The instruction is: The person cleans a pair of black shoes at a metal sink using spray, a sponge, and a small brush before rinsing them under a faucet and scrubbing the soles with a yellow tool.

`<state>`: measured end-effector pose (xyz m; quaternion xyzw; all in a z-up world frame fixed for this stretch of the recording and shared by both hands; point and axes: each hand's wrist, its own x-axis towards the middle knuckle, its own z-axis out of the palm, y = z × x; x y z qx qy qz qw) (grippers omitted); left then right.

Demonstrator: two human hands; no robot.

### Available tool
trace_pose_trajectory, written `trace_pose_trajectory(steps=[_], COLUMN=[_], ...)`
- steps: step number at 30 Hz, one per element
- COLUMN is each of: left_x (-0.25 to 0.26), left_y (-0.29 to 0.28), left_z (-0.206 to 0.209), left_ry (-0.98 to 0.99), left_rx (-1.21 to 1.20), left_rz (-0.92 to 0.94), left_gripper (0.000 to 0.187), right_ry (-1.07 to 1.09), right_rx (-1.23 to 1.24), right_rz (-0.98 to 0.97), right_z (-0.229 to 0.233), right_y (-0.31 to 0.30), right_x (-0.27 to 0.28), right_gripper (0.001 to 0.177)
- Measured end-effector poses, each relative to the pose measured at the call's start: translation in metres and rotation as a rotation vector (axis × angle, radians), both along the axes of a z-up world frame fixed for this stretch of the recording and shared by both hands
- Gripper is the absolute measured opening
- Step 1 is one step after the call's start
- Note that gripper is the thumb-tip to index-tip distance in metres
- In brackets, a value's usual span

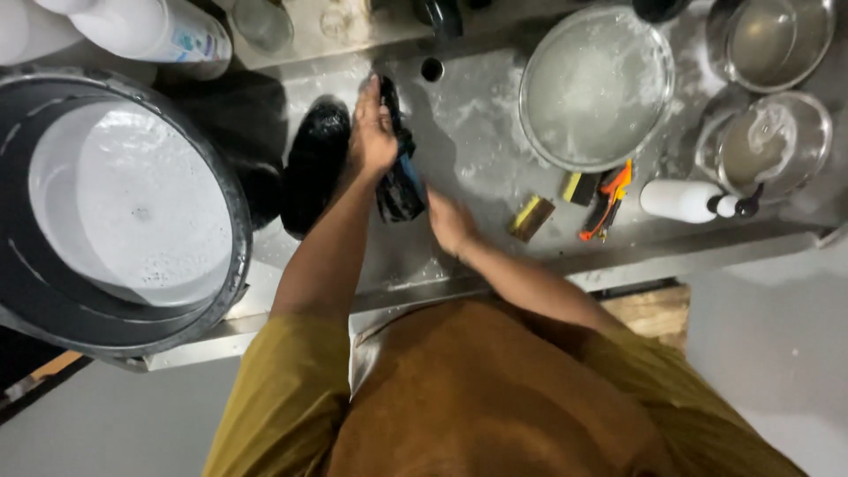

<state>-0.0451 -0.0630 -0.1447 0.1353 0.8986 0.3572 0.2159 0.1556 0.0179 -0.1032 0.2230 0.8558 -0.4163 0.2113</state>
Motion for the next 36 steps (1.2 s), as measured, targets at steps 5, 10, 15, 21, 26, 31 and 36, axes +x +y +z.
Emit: trace_pose_trajectory(steps=[5,10,15,21,26,31,36], left_x=[0.014,-0.008,0.005,0.009,0.008,0.004,0.019], left_y=[0.01,0.006,-0.004,0.0,0.0,-0.002,-0.007], left_z=[0.004,0.025,0.049,0.022,0.02,0.006,0.002], left_ry=[-0.004,0.09,0.047,0.174,0.044,0.227,0.509], left_rx=[-0.031,-0.015,0.011,-0.017,-0.15,0.08,0.256], left_rz=[-0.072,-0.15,-0.155,-0.177,-0.167,-0.134,0.092], left_gripper=[0.052,0.053,0.054,0.052,0.057,0.055,0.045], right_ry=[0.027,0.044,-0.099,-0.265,-0.227,-0.19,0.237], right_rx=[-0.109,0.054,-0.109,-0.072,0.257,0.093,0.289], right_rz=[-0.079,-0.009,-0.042,-0.076,0.437,0.12,0.149], right_z=[-0.075,-0.019,0.045,0.041,0.018,0.029,0.025], right_y=[0.017,0.031,0.018,0.039,0.033,0.031,0.073], right_x=[-0.027,-0.051,-0.02,-0.046,0.0,-0.002,0.091], right_gripper=[0.048,0.038,0.047,0.059,0.05,0.049,0.049])
